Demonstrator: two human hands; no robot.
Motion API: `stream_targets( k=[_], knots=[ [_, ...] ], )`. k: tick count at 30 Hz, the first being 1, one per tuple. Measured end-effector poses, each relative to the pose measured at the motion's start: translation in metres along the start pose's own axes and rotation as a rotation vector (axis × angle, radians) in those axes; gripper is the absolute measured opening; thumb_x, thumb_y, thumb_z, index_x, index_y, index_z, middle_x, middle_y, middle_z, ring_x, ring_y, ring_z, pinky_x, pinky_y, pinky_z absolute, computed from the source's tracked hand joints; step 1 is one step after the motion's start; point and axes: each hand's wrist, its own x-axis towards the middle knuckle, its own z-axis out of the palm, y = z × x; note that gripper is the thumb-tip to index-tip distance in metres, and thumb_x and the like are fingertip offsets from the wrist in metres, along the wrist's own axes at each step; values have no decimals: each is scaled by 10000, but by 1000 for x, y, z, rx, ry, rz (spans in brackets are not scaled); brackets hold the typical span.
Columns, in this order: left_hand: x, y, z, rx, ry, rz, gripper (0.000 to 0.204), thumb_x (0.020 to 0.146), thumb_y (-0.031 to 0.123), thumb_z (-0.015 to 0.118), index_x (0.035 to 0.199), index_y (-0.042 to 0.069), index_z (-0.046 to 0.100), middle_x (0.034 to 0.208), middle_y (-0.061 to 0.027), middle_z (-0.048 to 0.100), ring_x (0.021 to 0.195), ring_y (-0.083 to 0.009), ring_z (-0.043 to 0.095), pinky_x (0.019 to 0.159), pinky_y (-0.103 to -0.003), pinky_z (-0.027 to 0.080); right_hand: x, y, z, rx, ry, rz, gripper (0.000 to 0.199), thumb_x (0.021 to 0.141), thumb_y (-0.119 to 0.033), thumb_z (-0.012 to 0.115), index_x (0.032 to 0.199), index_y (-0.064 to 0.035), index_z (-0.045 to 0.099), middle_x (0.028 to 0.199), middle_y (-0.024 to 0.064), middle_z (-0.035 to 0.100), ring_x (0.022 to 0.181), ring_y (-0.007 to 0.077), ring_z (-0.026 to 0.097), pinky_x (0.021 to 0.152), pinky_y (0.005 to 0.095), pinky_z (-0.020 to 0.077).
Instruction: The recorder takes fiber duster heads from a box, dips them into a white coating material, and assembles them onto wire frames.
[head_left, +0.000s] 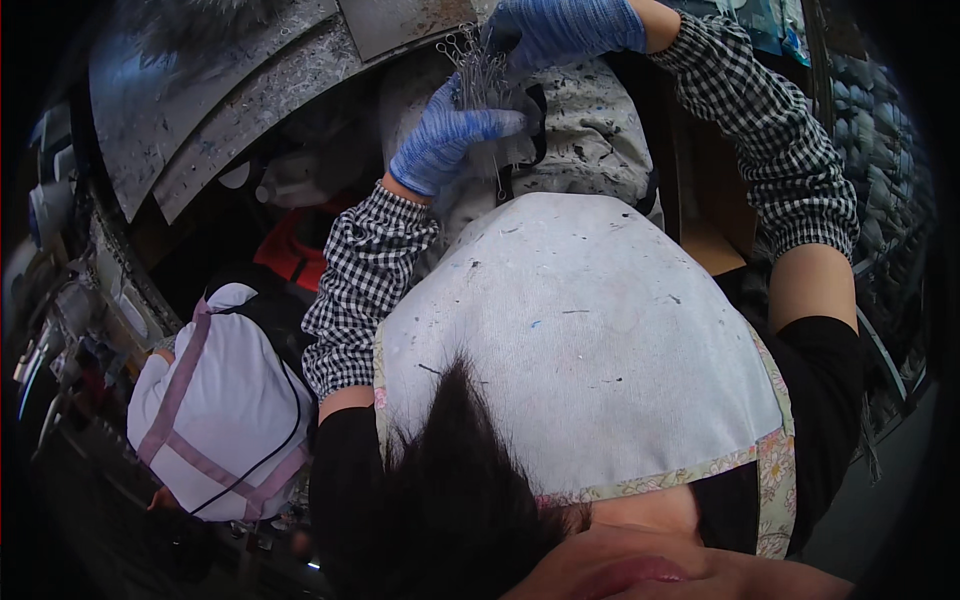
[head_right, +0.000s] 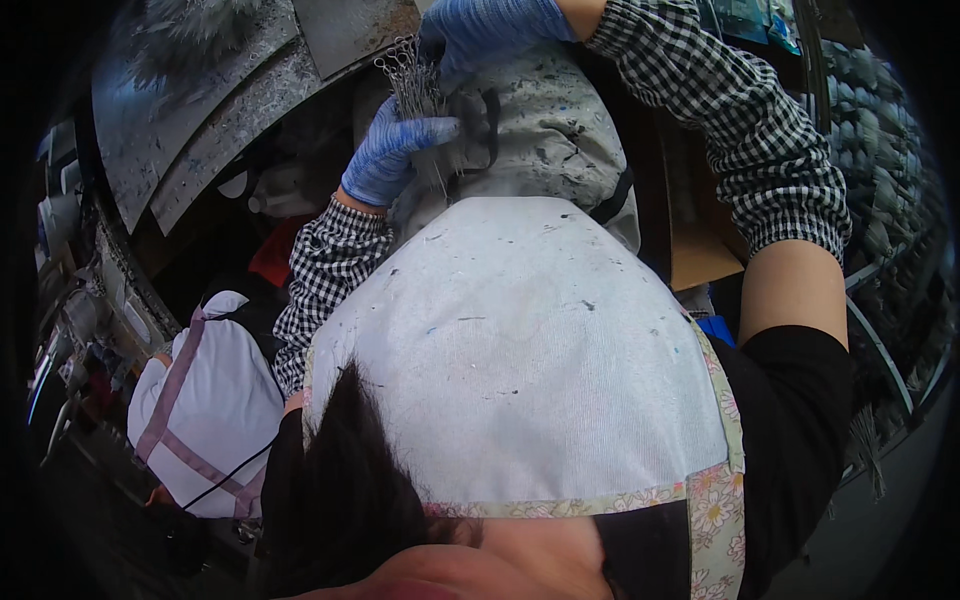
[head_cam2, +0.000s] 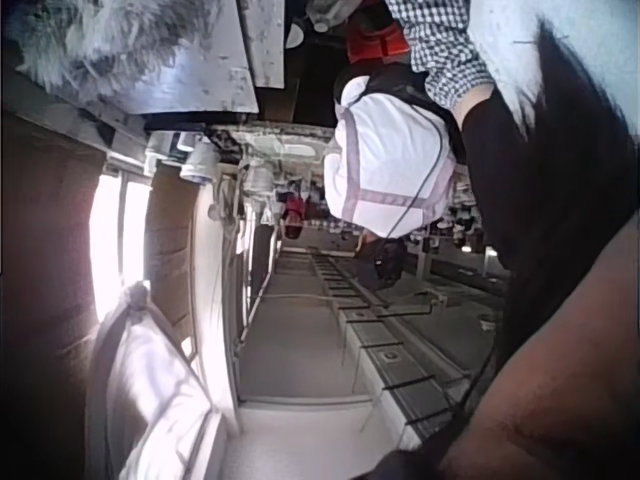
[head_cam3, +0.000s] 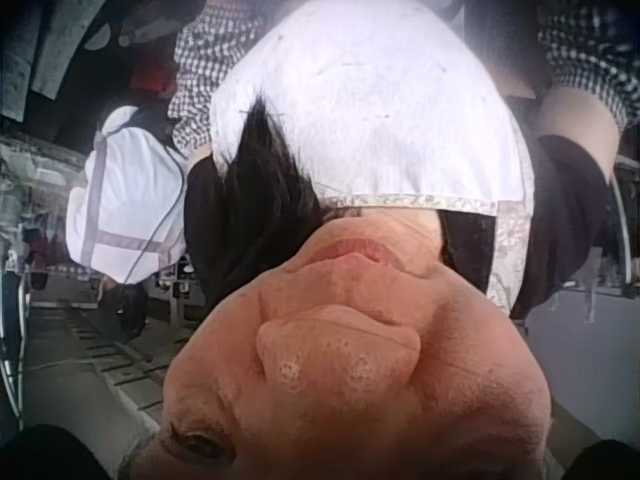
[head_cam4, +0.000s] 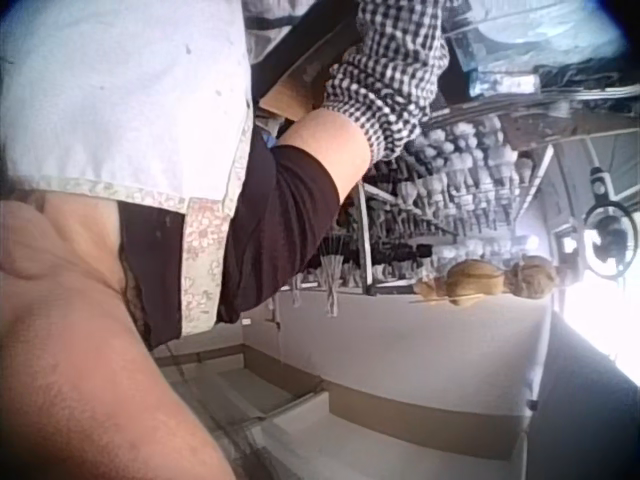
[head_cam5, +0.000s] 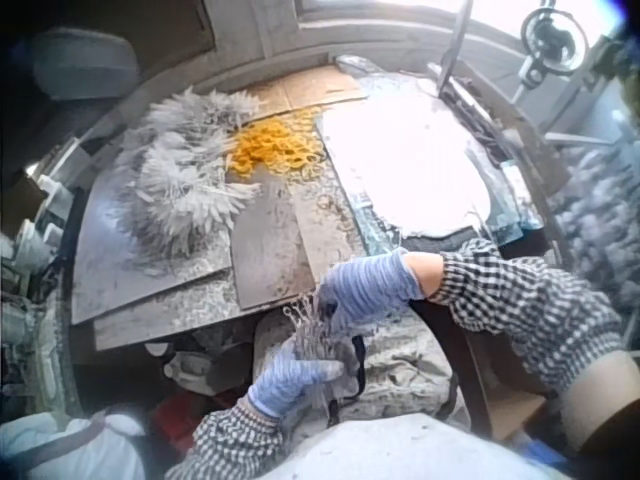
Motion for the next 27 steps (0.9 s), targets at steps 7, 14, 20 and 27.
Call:
stream_targets(
  k=[7,14,20,27],
  knots=[
    [-17,-5,-25,-774,252,179,205,829,71,583,1017,-10,594,943,-100,635,925,-248,620,937,-384,472,-18,-47,25,253,624,201,254,857,-245,654,980,-23,640,775,117,663,645,196,635,613,301,518],
    [-11,19,-6,-629,522,221,157,871,101,543,980,1,596,918,-111,628,928,-233,608,889,-366,495,-15,-76,75,107,457,205,301,895,-360,593,939,-76,684,791,83,667,699,221,651,709,300,536],
    [-26,22,-30,-739,339,327,122,828,61,573,942,45,612,940,-117,638,927,-255,612,919,-421,476,-54,-58,70,624,513,244,193,905,-218,608,955,-36,648,742,83,628,666,156,609,664,266,519],
    [-28,29,5,250,198,147,334,771,48,691,1089,11,598,1010,-115,646,910,-169,625,811,-316,519,-22,-60,24,-83,203,249,154,893,-166,603,1012,-86,659,817,87,655,710,219,643,717,308,536]
  ],
)
